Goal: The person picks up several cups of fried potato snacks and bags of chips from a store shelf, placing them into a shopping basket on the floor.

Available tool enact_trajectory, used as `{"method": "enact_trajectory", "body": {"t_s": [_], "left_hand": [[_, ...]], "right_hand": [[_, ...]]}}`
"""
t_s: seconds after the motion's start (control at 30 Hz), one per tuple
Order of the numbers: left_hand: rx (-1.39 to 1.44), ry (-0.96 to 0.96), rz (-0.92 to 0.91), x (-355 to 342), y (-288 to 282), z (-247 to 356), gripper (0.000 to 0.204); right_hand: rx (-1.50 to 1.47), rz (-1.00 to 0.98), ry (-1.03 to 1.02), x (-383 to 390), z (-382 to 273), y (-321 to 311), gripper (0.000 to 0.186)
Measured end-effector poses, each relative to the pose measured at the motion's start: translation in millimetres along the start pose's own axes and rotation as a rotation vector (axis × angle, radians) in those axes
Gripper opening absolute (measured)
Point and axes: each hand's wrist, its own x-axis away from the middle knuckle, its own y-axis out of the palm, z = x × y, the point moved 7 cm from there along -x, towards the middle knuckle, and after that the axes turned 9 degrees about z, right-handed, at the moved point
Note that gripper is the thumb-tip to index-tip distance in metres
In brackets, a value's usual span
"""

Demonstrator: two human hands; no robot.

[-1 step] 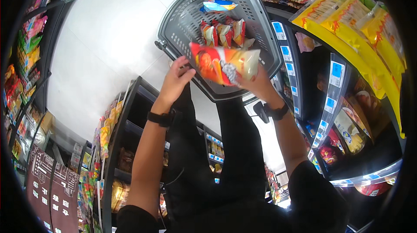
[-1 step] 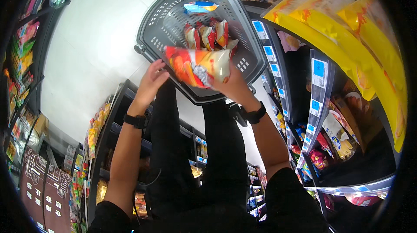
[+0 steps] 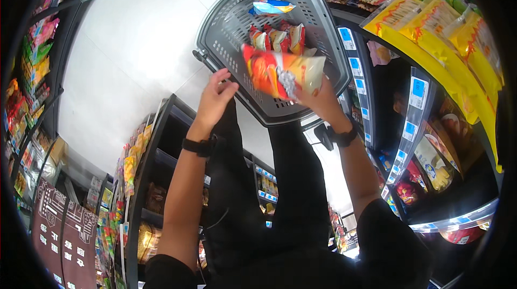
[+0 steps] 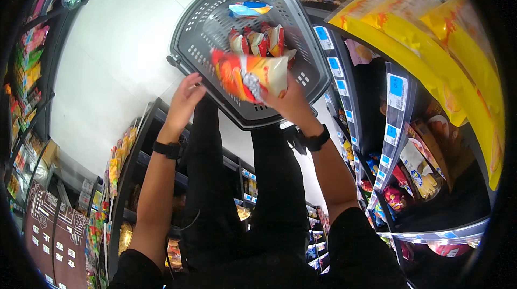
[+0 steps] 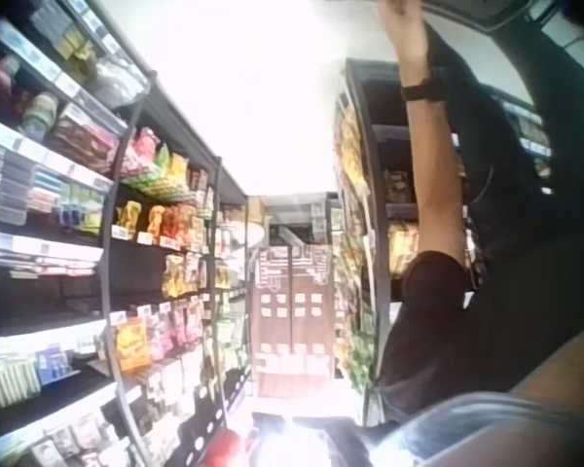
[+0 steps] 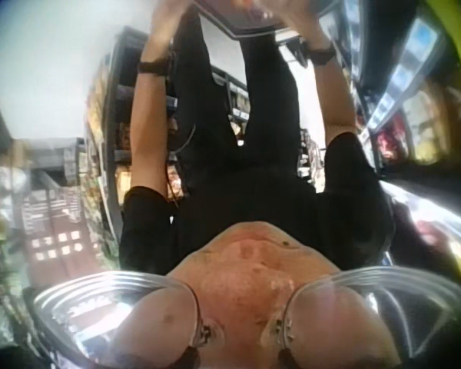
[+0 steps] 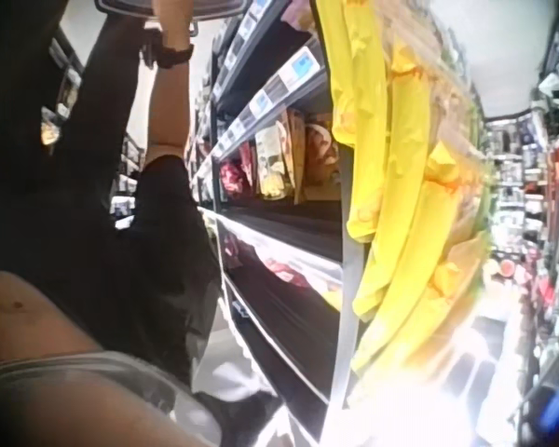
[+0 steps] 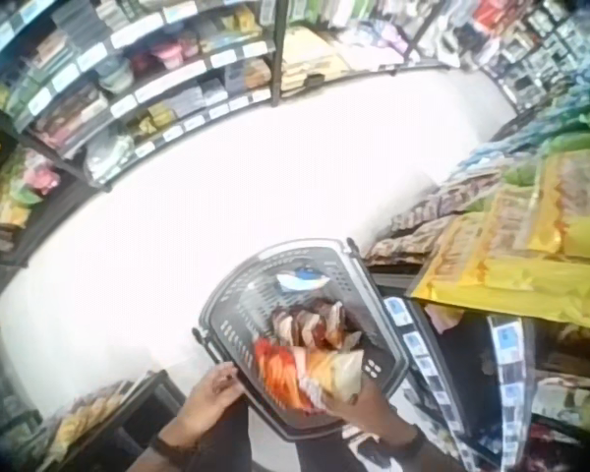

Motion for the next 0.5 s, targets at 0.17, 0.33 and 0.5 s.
{"method": "enact_trajectory", "body": {"t_s": [0.17, 0.33, 0.5], "left_hand": [[0.003, -0.087, 0.086, 0, -35, 1, 0.042], [-0.012, -0.147, 0.133, 3, -57, -8, 0.04], [-0.013, -0.175, 0.163, 9, -69, -7, 0.041]], "right_hand": [[0.27, 0.172, -0.363, -69, 10, 47, 0.059], [0.583, 0.386, -0.575, -135, 55, 125, 0.05], [0.821, 0.424, -0.384, -167, 102, 147, 0.041]]}}
